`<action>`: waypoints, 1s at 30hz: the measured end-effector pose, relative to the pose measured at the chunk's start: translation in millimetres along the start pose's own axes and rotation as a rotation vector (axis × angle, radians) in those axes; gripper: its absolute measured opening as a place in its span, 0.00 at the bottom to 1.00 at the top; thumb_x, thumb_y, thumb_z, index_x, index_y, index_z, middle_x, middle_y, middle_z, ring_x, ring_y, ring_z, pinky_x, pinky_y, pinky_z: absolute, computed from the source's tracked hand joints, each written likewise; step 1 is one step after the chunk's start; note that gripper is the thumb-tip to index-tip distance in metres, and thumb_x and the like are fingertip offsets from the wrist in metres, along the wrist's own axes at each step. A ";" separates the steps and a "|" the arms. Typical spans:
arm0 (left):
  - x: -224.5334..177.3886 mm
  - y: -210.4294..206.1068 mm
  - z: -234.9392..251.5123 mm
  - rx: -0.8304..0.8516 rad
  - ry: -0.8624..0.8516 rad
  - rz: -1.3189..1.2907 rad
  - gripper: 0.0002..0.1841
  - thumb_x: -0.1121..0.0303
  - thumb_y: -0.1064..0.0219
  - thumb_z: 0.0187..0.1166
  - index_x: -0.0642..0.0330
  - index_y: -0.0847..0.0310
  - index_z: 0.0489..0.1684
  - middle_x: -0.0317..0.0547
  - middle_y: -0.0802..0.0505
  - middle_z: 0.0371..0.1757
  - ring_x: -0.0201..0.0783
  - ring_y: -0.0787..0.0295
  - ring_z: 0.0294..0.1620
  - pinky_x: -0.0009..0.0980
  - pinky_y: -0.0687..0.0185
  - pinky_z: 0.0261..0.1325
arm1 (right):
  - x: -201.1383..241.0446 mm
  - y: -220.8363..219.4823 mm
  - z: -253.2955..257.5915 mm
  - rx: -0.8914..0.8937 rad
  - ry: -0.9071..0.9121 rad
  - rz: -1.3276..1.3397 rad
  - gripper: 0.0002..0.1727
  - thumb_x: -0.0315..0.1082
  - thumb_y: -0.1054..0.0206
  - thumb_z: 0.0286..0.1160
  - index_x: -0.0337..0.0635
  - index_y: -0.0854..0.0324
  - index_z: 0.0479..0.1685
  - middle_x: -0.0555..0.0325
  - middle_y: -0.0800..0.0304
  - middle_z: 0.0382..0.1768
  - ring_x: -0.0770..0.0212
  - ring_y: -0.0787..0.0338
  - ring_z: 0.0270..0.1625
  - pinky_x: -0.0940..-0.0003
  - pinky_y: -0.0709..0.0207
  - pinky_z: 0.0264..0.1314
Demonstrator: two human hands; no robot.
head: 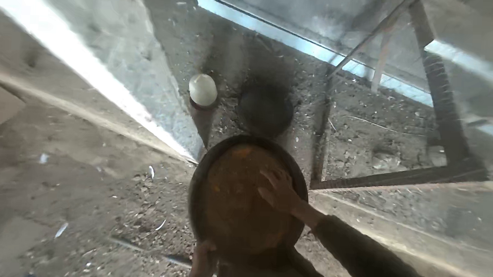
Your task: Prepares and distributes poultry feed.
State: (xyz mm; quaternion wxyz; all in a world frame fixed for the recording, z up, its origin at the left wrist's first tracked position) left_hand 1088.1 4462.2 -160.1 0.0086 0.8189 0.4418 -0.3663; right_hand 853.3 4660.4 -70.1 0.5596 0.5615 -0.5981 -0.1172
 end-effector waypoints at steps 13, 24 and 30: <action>105.3 -109.4 240.9 0.161 0.446 0.563 0.12 0.72 0.44 0.78 0.60 0.26 0.57 0.39 0.14 0.29 0.30 0.17 0.25 0.28 0.20 0.26 | -268.8 -74.0 -2.4 -0.374 -0.496 0.374 0.36 0.48 0.42 0.78 0.34 0.31 0.83 0.37 0.29 0.82 0.42 0.31 0.86 0.45 0.39 0.89; 129.9 -152.3 376.4 0.107 0.519 0.740 0.14 0.75 0.42 0.78 0.60 0.30 0.61 0.43 0.16 0.35 0.33 0.18 0.29 0.31 0.20 0.29 | -367.7 -114.4 65.5 -0.422 -0.645 0.488 0.30 0.41 0.48 0.89 0.32 0.35 0.85 0.36 0.29 0.83 0.45 0.28 0.85 0.52 0.35 0.88; 114.6 -147.4 399.9 0.023 0.188 1.052 0.22 0.71 0.38 0.82 0.68 0.27 0.74 0.63 0.14 0.62 0.49 0.15 0.60 0.50 0.18 0.63 | -381.6 -138.1 86.0 -0.511 -0.626 0.457 0.29 0.38 0.48 0.87 0.28 0.30 0.80 0.33 0.29 0.82 0.43 0.30 0.86 0.50 0.38 0.90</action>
Point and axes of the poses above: each hand's wrist, its own z-axis towards the middle knuckle, its own y-axis out of the back of the hand, x = y × z, the point moved 9 cm from there along z, towards the middle knuckle
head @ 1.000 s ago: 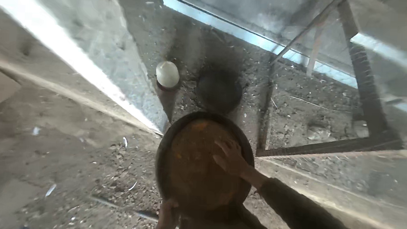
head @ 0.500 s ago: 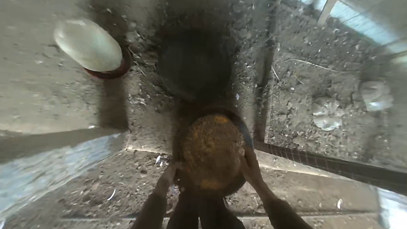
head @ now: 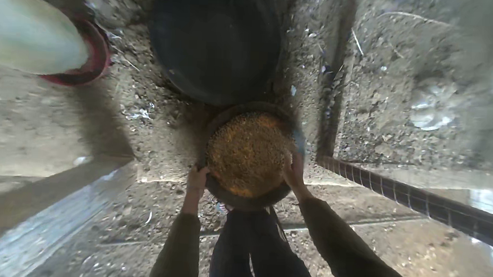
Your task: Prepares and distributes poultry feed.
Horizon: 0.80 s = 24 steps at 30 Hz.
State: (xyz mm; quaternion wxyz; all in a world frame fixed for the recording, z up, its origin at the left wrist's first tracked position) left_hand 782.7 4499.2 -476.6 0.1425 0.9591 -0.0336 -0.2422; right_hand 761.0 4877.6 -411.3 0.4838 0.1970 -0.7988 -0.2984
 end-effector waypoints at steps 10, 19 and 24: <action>-76.8 -23.2 -64.1 -0.402 -0.852 0.501 0.34 0.59 0.46 0.80 0.79 0.34 0.80 0.83 0.32 0.82 0.74 0.38 0.85 0.59 0.45 0.88 | -5.1 -30.2 15.9 -0.109 0.191 -0.095 0.25 0.41 0.50 0.87 0.35 0.16 0.70 0.37 0.24 0.79 0.37 0.27 0.84 0.41 0.37 0.87; -59.3 -125.8 -27.0 -0.327 -0.940 0.506 0.34 0.52 0.61 0.90 0.71 0.31 0.82 0.72 0.31 0.86 0.68 0.43 0.90 0.60 0.56 0.92 | 19.2 -76.4 3.5 -0.188 0.205 -0.039 0.26 0.40 0.52 0.88 0.34 0.16 0.68 0.35 0.22 0.78 0.38 0.27 0.84 0.45 0.35 0.87; -65.6 -136.9 -34.4 -0.304 -0.963 0.300 0.31 0.51 0.58 0.91 0.65 0.17 0.71 0.69 0.23 0.81 0.68 0.38 0.87 0.57 0.52 0.91 | 40.2 -104.4 -9.2 -0.188 0.126 0.480 0.26 0.35 0.53 0.88 0.21 0.18 0.64 0.30 0.19 0.72 0.47 0.23 0.82 0.59 0.34 0.88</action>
Point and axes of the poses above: each hand's wrist, its own z-axis towards the middle knuckle, its own y-axis out of the back of the hand, x = y × z, the point moved 9 cm from there along z, towards the middle knuckle
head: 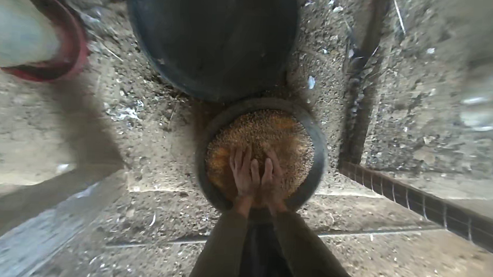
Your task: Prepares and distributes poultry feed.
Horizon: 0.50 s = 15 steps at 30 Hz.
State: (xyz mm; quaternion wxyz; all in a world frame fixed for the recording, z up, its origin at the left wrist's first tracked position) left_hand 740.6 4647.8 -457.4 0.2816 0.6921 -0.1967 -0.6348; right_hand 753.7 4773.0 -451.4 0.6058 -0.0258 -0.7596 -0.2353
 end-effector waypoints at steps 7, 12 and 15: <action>-14.5 4.6 -4.2 -0.019 0.277 -0.470 0.20 0.62 0.26 0.72 0.69 0.09 0.55 0.68 0.15 0.71 0.54 0.24 0.79 0.42 0.30 0.82 | -2.7 -5.3 -9.2 -0.048 -0.502 0.333 0.24 0.40 0.56 0.94 0.32 0.19 0.64 0.56 0.08 0.52 0.73 0.11 0.55 0.73 0.17 0.62; -45.9 15.2 7.8 0.041 0.305 -0.474 0.18 0.62 0.21 0.68 0.66 0.07 0.51 0.59 0.11 0.68 0.48 0.18 0.74 0.41 0.25 0.79 | 11.8 4.7 -12.4 -0.019 -0.647 0.456 0.25 0.42 0.59 0.96 0.38 0.29 0.78 0.56 0.13 0.63 0.72 0.14 0.61 0.70 0.18 0.65; -64.1 25.0 17.0 0.006 0.263 -0.486 0.16 0.63 0.21 0.68 0.62 0.05 0.48 0.55 0.10 0.67 0.43 0.19 0.75 0.37 0.25 0.79 | 32.0 12.1 -0.4 -0.071 -0.607 0.440 0.22 0.39 0.57 0.94 0.35 0.26 0.71 0.59 0.11 0.54 0.74 0.12 0.54 0.73 0.16 0.60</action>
Point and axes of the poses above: each hand's wrist, its own z-axis towards the middle knuckle, its own y-axis out of the back of the hand, x = y × z, the point moved 9 cm from there along z, towards the middle knuckle
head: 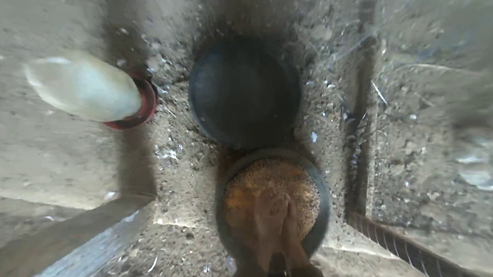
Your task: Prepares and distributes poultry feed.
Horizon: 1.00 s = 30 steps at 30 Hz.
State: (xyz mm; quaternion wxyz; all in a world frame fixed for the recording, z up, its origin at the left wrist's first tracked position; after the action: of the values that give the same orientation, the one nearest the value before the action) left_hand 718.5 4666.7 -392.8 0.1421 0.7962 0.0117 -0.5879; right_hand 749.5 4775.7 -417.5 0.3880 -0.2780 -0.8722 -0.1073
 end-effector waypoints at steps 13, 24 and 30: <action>-208.9 47.4 155.4 -0.148 -0.335 -0.210 0.15 0.69 0.23 0.70 0.68 0.08 0.51 0.61 0.12 0.68 0.46 0.20 0.75 0.39 0.24 0.78 | 220.2 -188.1 24.8 0.439 0.377 0.200 0.22 0.41 0.57 0.91 0.44 0.15 0.52 0.66 0.06 0.45 0.72 0.08 0.51 0.69 0.13 0.59; -310.1 73.9 311.9 0.096 -0.256 0.370 0.20 0.61 0.34 0.85 0.62 0.19 0.70 0.56 0.12 0.68 0.48 0.14 0.69 0.47 0.23 0.75 | 373.2 -290.3 93.2 0.262 0.693 -0.618 0.21 0.49 0.36 0.85 0.38 0.14 0.55 0.47 0.08 0.43 0.53 0.08 0.45 0.49 0.15 0.54; -344.1 74.1 331.5 0.192 -0.333 0.460 0.16 0.63 0.33 0.85 0.62 0.16 0.64 0.53 0.07 0.58 0.44 0.10 0.60 0.45 0.19 0.70 | 428.3 -316.0 54.6 0.280 0.926 -0.979 0.24 0.52 0.43 0.89 0.38 0.17 0.49 0.47 0.11 0.36 0.49 0.10 0.41 0.47 0.18 0.48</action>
State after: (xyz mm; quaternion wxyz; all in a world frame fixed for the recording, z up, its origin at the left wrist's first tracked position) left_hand 316.9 4567.1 -142.7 0.1955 0.6804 -0.2481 -0.6612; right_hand 303.1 4709.8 -130.0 0.6597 0.2753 -0.6475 -0.2642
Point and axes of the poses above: each hand's wrist, its own z-axis towards the middle knuckle, its own y-axis out of the back of the hand, x = y × z, the point moved 9 cm from there along z, towards the middle knuckle
